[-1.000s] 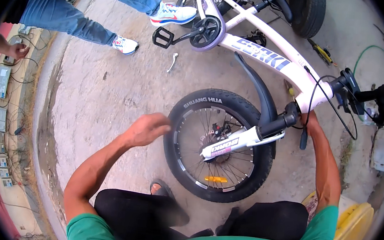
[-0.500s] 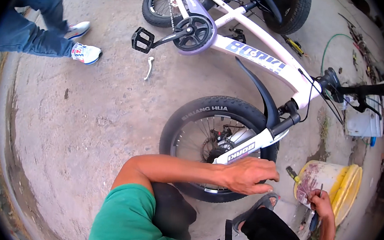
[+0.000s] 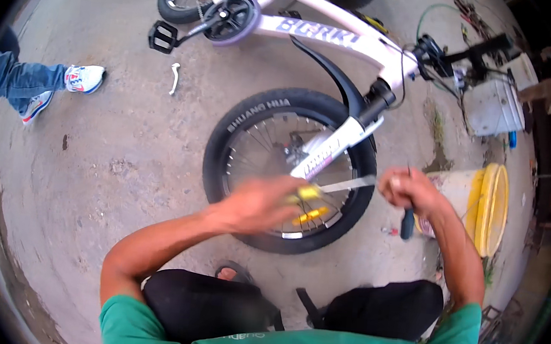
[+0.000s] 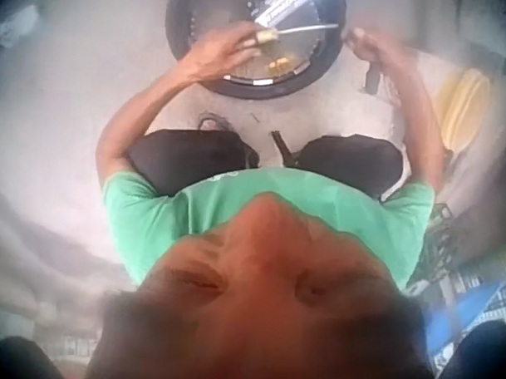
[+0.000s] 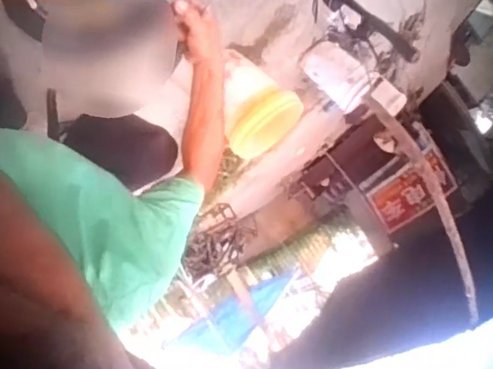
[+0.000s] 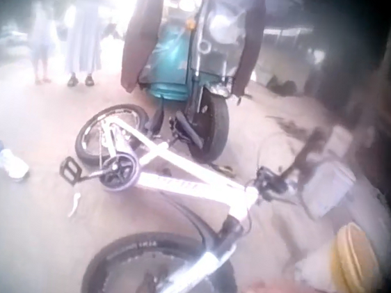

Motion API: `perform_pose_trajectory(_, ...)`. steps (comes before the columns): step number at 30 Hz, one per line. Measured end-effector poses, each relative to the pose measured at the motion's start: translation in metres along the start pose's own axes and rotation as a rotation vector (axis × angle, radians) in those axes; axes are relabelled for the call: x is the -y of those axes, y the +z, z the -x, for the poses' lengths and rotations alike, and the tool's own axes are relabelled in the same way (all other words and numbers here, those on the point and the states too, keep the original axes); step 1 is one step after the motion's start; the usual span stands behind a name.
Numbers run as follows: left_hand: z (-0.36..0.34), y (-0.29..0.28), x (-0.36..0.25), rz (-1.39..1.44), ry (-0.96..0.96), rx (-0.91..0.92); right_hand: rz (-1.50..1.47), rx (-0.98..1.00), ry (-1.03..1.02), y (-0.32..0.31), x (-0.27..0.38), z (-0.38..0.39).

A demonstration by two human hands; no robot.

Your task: The person removes an inner tube from a bicycle wheel using a screwdriver as a lever, then connects a pump to the valve and inflates the tube.

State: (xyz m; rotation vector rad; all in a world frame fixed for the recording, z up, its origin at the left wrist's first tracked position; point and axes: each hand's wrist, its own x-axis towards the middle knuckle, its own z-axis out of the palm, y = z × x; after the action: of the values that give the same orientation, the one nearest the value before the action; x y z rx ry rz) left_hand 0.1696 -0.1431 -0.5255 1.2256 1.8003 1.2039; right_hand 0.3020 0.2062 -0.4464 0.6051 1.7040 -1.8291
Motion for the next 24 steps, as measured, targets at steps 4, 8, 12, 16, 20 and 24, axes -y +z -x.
perform_pose_trajectory(4,0.054,-0.006,-0.023,-0.156,-0.210,-0.275,-0.024,-0.260,-0.114,-0.049,-0.051,-0.054)
perform_pose_trajectory(8,0.051,0.001,-0.078,-0.418,-0.268,-0.234,0.063,-0.509,-0.147,-0.080,-0.115,-0.067)
perform_pose_trajectory(12,0.002,0.017,-0.121,-0.542,-0.237,-0.147,0.398,-0.439,-0.244,-0.072,-0.144,-0.076)
perform_pose_trajectory(16,-0.067,0.037,-0.148,-0.732,-0.205,0.015,0.427,-0.374,-0.343,-0.062,-0.179,-0.094)
perform_pose_trajectory(20,-0.106,0.056,-0.151,-0.906,-0.076,0.115,0.259,-0.368,-0.287,-0.061,-0.187,-0.090)
perform_pose_trajectory(24,-0.126,0.073,-0.149,-1.018,-0.070,0.196,-0.003,-0.324,-0.326,-0.053,-0.197,-0.081)
